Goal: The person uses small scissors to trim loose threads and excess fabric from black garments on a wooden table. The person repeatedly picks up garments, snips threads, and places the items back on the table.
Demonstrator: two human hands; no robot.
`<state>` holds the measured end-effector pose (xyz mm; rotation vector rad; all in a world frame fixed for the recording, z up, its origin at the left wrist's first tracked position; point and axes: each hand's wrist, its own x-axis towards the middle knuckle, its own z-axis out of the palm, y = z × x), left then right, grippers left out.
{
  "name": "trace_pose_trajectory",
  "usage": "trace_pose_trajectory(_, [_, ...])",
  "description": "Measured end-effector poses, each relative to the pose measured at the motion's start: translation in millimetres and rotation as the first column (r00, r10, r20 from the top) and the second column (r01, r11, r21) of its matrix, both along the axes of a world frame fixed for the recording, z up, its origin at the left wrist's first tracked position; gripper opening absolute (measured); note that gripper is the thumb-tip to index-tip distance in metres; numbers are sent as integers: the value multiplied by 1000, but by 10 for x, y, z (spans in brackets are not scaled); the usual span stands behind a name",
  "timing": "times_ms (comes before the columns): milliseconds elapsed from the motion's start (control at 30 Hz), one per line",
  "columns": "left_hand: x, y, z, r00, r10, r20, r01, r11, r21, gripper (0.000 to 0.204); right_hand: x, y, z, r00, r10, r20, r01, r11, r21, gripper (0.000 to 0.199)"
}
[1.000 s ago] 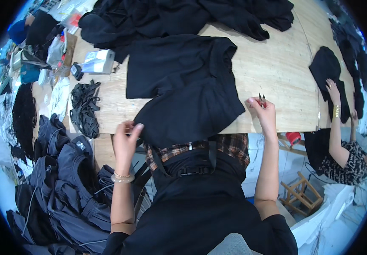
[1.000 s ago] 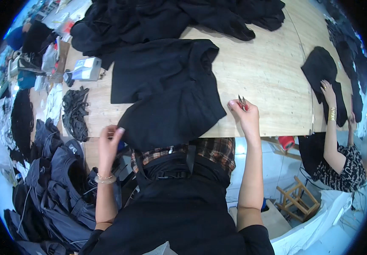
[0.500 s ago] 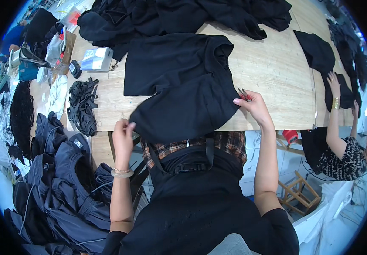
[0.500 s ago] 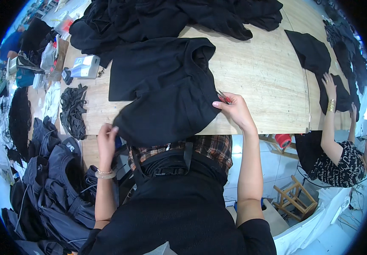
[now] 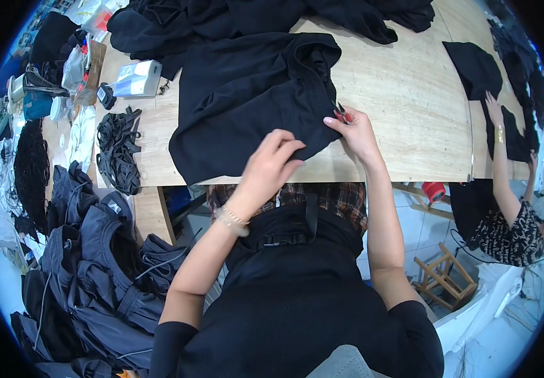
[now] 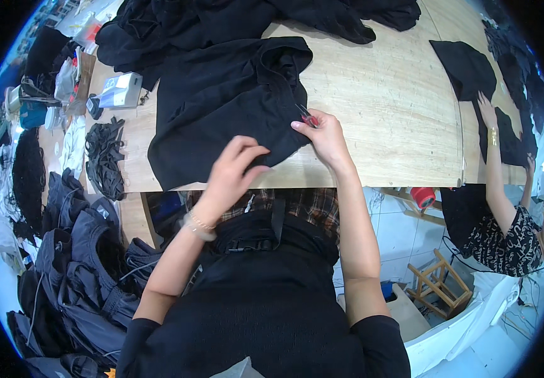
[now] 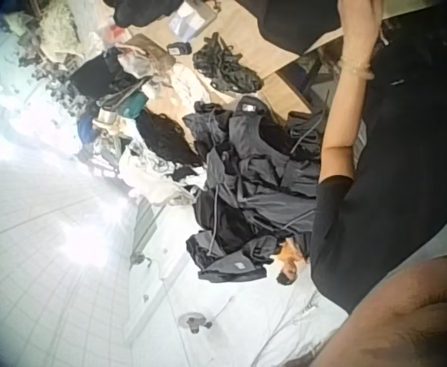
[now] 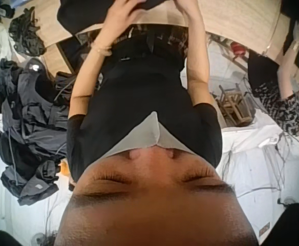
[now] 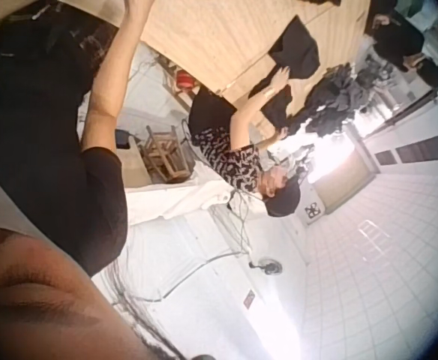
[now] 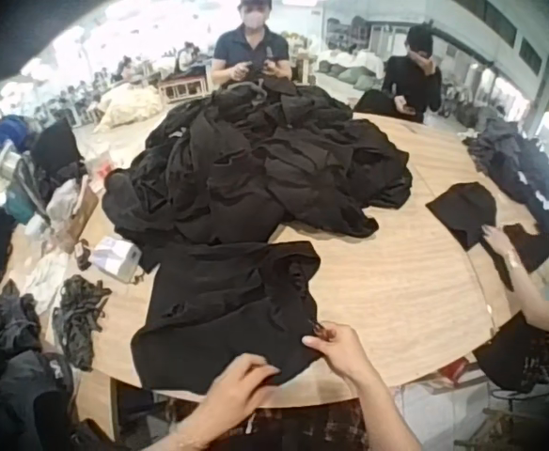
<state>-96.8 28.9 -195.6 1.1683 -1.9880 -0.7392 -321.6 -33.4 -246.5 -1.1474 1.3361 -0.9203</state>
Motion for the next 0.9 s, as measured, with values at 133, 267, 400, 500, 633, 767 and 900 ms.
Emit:
trace_pose_trajectory(133, [-144,-131,-359,991,-15,136,16,1000,-3,18,-114,8,-113,994,8,-111,-7,1000,6,19])
trace_pose_trajectory(267, [-30,-200,-441,946,228,-232,-138,927,349,6,-77,62,7,996,-23,-80,26,999,27,21])
trace_pose_trajectory(400, [188,-236,-405,694,566,-446,-370,811,453,7,-118,65,-29,994,-25,-104,31,998,51,19])
trace_pose_trajectory(500, [214,-85,-211,855,455,-248,-348,858,377,11,-69,65,61,992,-18,-128,27,997,66,18])
trace_pose_trajectory(633, [139,47,-270,989,75,125,-67,996,-65,20,-114,58,-35,990,-11,-143,14,1000,20,23])
trace_pose_trajectory(767, [119,152,-389,977,114,180,-96,990,-108,19,-131,104,41,941,-30,-336,-7,994,-107,32])
trace_pose_trajectory(900, [124,201,-439,971,106,216,-72,985,-160,17,-83,172,400,890,-141,-434,114,990,-87,39])
